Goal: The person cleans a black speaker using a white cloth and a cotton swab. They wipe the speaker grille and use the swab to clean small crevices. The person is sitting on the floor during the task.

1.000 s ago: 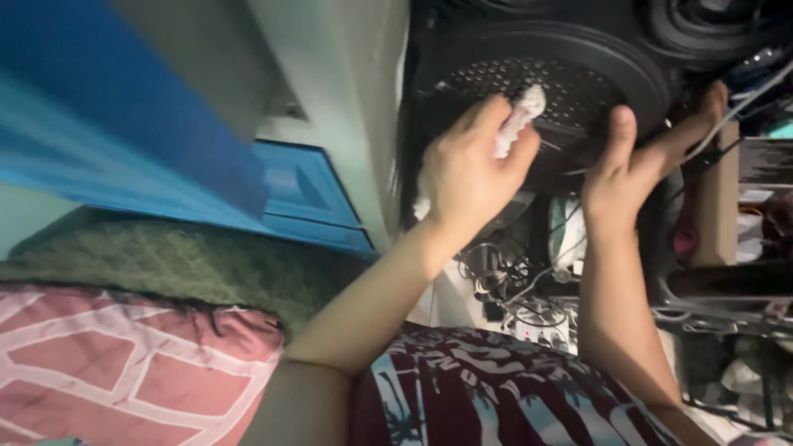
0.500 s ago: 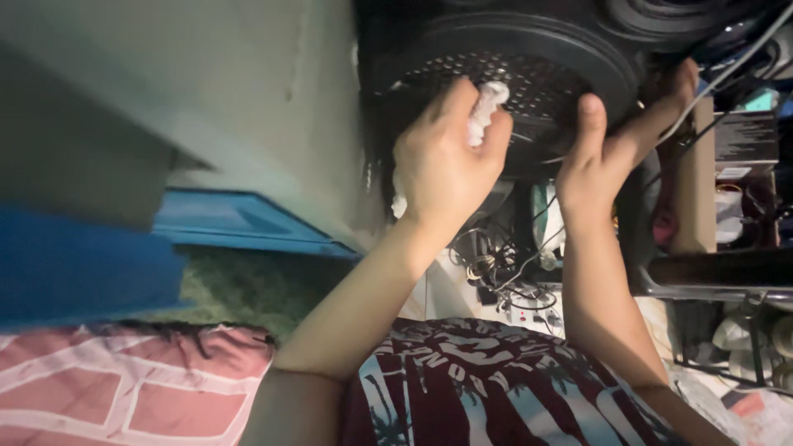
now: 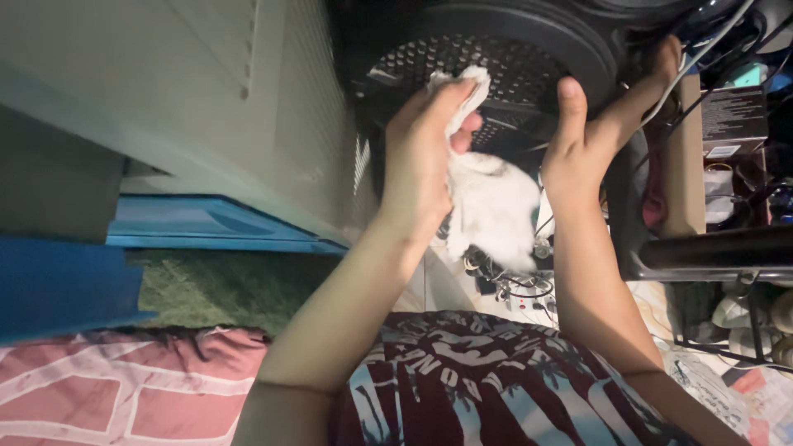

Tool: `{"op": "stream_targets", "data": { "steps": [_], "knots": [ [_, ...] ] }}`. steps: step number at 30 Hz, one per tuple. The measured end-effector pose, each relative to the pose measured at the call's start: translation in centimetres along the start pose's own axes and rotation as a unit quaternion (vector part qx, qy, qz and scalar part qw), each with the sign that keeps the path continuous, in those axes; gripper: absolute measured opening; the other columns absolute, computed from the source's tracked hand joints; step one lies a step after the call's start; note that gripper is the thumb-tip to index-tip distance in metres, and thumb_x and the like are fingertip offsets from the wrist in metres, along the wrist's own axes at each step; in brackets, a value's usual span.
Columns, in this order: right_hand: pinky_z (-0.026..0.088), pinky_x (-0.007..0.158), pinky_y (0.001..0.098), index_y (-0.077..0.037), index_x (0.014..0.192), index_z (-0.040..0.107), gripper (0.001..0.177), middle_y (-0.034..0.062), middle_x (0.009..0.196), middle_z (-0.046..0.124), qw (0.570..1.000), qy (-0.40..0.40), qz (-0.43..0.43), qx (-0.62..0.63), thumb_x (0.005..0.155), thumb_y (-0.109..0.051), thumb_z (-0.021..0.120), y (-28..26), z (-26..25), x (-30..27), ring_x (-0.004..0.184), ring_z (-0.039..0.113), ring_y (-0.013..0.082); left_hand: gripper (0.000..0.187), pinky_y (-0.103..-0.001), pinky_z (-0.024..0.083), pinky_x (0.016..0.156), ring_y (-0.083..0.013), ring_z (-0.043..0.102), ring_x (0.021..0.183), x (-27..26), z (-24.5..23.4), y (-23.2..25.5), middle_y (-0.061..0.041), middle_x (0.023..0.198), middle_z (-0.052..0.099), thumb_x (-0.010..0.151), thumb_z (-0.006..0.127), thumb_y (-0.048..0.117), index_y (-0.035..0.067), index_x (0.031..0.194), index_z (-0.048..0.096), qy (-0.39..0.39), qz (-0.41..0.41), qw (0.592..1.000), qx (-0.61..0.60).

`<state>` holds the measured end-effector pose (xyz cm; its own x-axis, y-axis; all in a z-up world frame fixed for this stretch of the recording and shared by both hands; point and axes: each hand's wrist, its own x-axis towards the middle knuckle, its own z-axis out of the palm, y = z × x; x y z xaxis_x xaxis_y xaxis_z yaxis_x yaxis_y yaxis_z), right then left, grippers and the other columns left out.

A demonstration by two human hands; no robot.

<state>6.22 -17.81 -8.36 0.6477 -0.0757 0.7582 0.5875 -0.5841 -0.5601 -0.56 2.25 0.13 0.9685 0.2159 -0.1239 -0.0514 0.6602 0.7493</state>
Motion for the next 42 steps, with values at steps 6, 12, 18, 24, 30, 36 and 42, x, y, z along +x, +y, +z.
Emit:
{"op": "stream_targets", "data": {
  "steps": [6,12,18,24,30,36,42],
  "knots": [
    [0.008,0.134,0.0371,0.004,0.164,0.005,0.088,0.0180,0.174,0.011,1.000,-0.010,0.005,0.011,0.119,-0.037,0.069,0.2,-0.1,-0.3,0.160,0.012,0.0278,0.019,-0.023,0.043,0.061,-0.0067,0.057,0.067,-2.1,-1.4,0.5,0.000,0.084,0.070,0.086,0.071,0.021,0.005,0.096,0.072,0.011,-0.028,0.998,0.048],
    [0.010,0.133,0.0370,0.004,0.163,0.008,0.087,0.0193,0.173,0.013,1.000,-0.007,0.012,0.014,0.119,-0.038,0.070,-0.4,0.0,0.0,0.160,0.014,0.0288,0.026,-0.034,0.044,0.058,-0.0143,0.054,0.062,-3.4,-1.6,1.2,-0.006,0.074,0.059,0.095,0.072,0.023,0.004,0.084,0.058,0.021,0.258,0.889,0.377],
    [0.011,0.133,0.0374,0.005,0.163,0.009,0.087,0.0201,0.172,0.014,1.000,-0.007,0.015,0.008,0.119,-0.036,0.071,-0.8,0.0,0.2,0.160,0.015,0.0296,0.017,-0.044,0.053,0.067,-0.0335,0.067,0.073,-2.8,-0.6,2.2,-0.011,0.082,0.067,0.089,0.072,0.020,0.007,0.089,0.061,0.036,0.410,0.732,0.542],
    [0.012,0.133,0.0381,0.005,0.162,0.011,0.087,0.0194,0.172,0.016,1.000,-0.007,0.018,-0.007,0.116,-0.034,0.073,-1.3,-0.3,0.5,0.160,0.016,0.0300,0.017,-0.046,0.053,0.067,-0.0341,0.067,0.075,-2.0,0.7,2.6,-0.010,0.085,0.067,0.090,0.072,0.021,0.009,0.089,0.060,0.031,0.412,0.713,0.567],
    [0.014,0.133,0.0377,0.005,0.162,0.013,0.090,0.0184,0.171,0.018,0.999,-0.002,0.037,0.022,0.112,-0.032,0.078,-0.8,-0.3,0.3,0.159,0.019,0.0290,0.020,-0.047,0.052,0.064,-0.0349,0.067,0.073,-1.3,1.1,0.7,-0.010,0.084,0.067,0.089,0.075,0.022,0.009,0.088,0.060,0.036,0.430,0.668,0.606],
    [0.014,0.133,0.0351,0.004,0.163,0.011,0.090,0.0161,0.171,0.015,0.999,0.003,0.027,0.038,0.115,-0.029,0.079,-0.1,0.1,0.3,0.158,0.017,0.0258,0.016,-0.040,0.054,0.070,-0.0281,0.069,0.077,0.0,1.2,0.2,-0.010,0.086,0.067,0.096,0.074,0.018,0.008,0.096,0.061,0.034,0.440,0.731,0.521],
    [0.012,0.133,0.0337,0.002,0.164,0.010,0.086,0.0145,0.173,0.015,0.998,-0.001,0.021,0.059,0.116,-0.024,0.076,0.1,0.3,0.1,0.159,0.016,0.0242,0.018,-0.025,0.050,0.053,-0.0097,0.062,0.060,-0.1,2.4,-0.6,-0.004,0.076,0.069,0.095,0.070,0.019,0.003,0.089,0.063,0.044,0.184,0.965,0.184]
  ]
}}
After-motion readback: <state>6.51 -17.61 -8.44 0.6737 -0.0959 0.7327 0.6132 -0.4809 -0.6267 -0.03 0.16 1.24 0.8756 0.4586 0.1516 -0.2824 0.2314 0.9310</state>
